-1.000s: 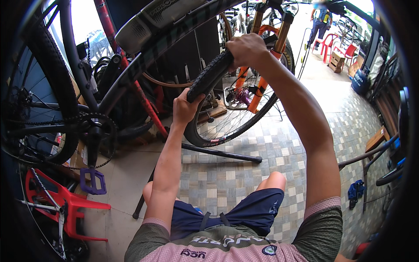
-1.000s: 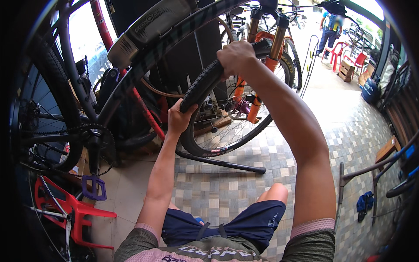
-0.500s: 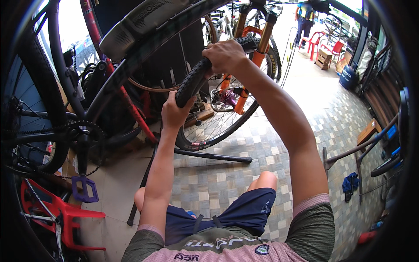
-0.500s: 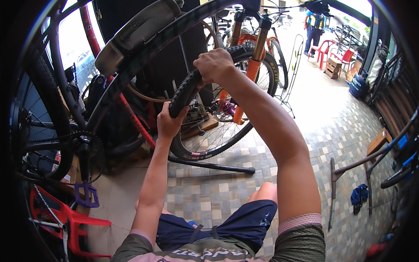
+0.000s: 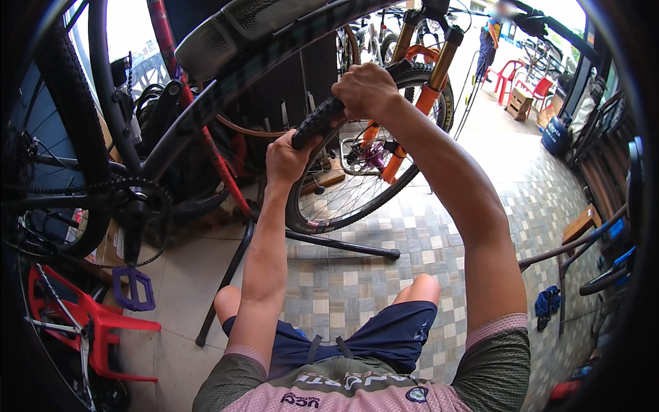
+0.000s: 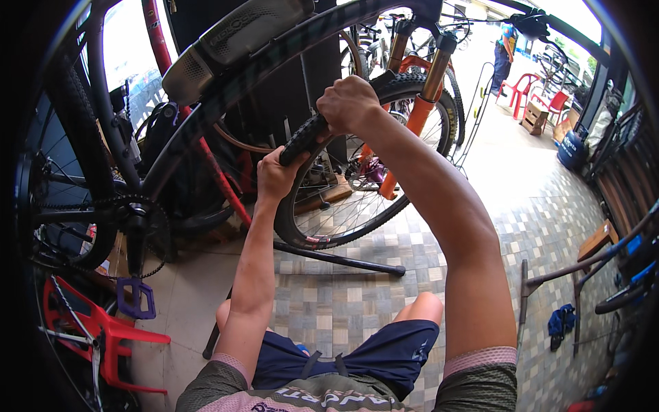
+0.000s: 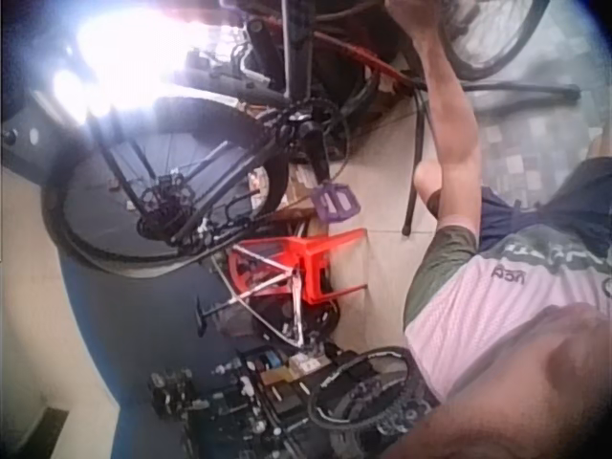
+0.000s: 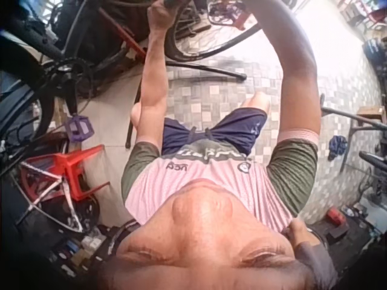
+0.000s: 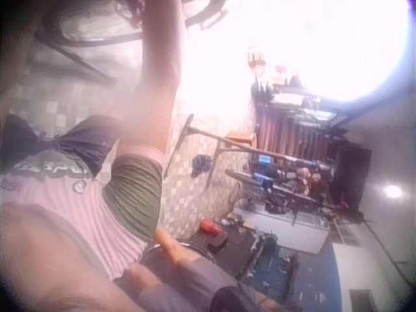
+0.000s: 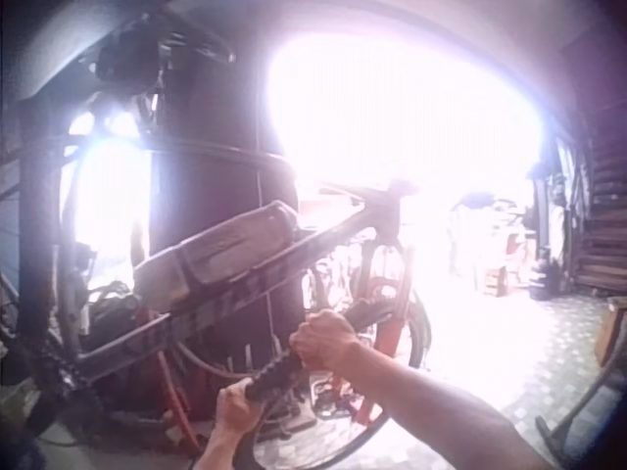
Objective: The person removes the tire from the bicycle wheel, inspects the inner tube, and reassembles the tire onto the wheel. The person uses tire levers to pry the tire off and on, and handles the inner tube and wheel rim.
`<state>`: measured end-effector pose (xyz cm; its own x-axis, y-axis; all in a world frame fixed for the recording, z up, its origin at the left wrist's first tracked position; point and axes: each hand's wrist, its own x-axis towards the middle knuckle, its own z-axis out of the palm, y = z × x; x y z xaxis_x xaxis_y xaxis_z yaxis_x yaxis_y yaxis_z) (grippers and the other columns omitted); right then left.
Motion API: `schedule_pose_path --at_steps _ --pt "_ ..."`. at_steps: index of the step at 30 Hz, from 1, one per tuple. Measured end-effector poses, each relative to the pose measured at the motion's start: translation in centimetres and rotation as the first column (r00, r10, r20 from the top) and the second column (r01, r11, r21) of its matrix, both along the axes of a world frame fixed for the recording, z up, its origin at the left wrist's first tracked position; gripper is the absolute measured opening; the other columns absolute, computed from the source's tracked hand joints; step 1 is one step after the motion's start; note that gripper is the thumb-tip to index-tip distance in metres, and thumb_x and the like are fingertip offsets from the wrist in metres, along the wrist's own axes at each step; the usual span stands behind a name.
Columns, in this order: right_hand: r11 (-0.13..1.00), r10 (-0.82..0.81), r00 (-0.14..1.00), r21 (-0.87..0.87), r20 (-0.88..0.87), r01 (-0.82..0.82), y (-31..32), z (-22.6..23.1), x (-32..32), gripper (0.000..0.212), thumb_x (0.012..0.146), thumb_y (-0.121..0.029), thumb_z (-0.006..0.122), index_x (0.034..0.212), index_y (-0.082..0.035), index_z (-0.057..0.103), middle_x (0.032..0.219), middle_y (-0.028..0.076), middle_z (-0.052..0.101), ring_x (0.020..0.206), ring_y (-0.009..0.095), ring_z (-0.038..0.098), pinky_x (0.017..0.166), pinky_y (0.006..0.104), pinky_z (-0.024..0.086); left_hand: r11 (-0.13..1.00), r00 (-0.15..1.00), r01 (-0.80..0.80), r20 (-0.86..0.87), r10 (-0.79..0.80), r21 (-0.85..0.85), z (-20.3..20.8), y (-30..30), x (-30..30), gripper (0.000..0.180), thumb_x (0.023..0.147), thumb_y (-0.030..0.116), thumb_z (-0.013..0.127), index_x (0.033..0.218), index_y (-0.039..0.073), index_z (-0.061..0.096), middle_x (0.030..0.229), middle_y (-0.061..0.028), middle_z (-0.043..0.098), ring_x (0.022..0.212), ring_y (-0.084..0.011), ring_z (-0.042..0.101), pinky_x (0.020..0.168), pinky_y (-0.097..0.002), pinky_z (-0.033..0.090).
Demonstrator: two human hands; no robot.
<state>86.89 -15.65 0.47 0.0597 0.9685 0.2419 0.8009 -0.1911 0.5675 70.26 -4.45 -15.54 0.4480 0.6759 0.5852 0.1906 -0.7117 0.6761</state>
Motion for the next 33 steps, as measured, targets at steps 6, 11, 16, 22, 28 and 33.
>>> schedule_pose_path --at_steps 6,11,16,22,28,33 --pt "0.996 -0.048 0.999 0.069 -0.018 0.049 0.0 -0.8 0.6 0.059 0.082 -0.076 0.074 0.094 -0.019 0.082 0.098 0.0 0.08 0.102 0.021 0.077 0.087 0.0367 0.062 0.992 0.988 0.005 -0.151 -0.024 -0.124 2.0 0.9 0.2 0.048 0.084 0.052 0.086 0.109 0.012 0.077 0.087 -0.0142 0.078 0.088 -0.0349 0.077 0.077 -0.0456 0.058" --pt "0.976 -0.124 0.966 0.148 -0.228 0.16 -1.8 0.8 4.6 0.068 0.076 -0.081 0.074 0.108 -0.021 0.078 0.104 -0.001 0.077 0.112 0.021 0.073 0.092 0.0373 0.061 0.964 0.988 0.149 0.005 -0.154 0.222 0.5 -0.5 -0.5 0.084 0.079 0.046 0.092 0.141 0.003 0.054 0.123 -0.0208 0.073 0.111 -0.0352 0.073 0.097 -0.0426 0.055" --pt "0.971 -0.051 0.998 0.233 -0.027 0.056 -1.8 1.4 5.2 0.077 0.073 -0.081 0.076 0.121 -0.02 0.072 0.119 -0.001 0.072 0.111 0.021 0.074 0.095 0.0376 0.059 0.984 0.998 -0.034 0.054 0.025 0.174 -2.5 -0.3 -1.7 0.071 0.08 0.047 0.091 0.128 0.003 0.062 0.107 -0.0204 0.076 0.1 -0.0388 0.075 0.087 -0.0461 0.058" --pt "0.981 0.145 0.989 -0.129 0.018 -0.142 1.6 0.0 -2.0 0.063 0.07 -0.073 0.084 0.103 -0.019 0.081 0.105 0.001 0.078 0.101 0.021 0.077 0.083 0.0364 0.062 0.997 0.998 0.026 0.054 -0.03 0.077 -1.5 1.2 -0.6 0.048 0.084 0.046 0.087 0.104 0.005 0.073 0.084 -0.018 0.076 0.084 -0.0387 0.076 0.072 -0.0447 0.058" --pt "0.99 0.107 0.993 -0.094 0.054 -0.102 3.3 -1.1 -2.6 0.053 0.073 -0.067 0.086 0.091 -0.017 0.083 0.092 0.0 0.081 0.094 0.021 0.08 0.081 0.0347 0.061 0.999 1.0 0.019 0.001 -0.019 0.038 -1.5 2.8 -0.4 0.036 0.086 0.038 0.088 0.104 0.007 0.078 0.083 -0.0141 0.076 0.076 -0.0215 0.076 0.071 -0.0377 0.056" --pt "0.997 0.031 0.999 -0.064 -0.039 -0.034 2.7 -0.4 -1.9 0.052 0.072 -0.066 0.087 0.096 -0.019 0.083 0.096 0.001 0.081 0.097 0.022 0.079 0.084 0.0352 0.061 0.993 0.986 0.079 -0.138 -0.091 -0.09 0.3 3.4 -0.2 0.051 0.084 0.042 0.09 0.119 0.008 0.075 0.089 -0.0106 0.077 0.082 -0.0159 0.073 0.078 -0.0359 0.056"
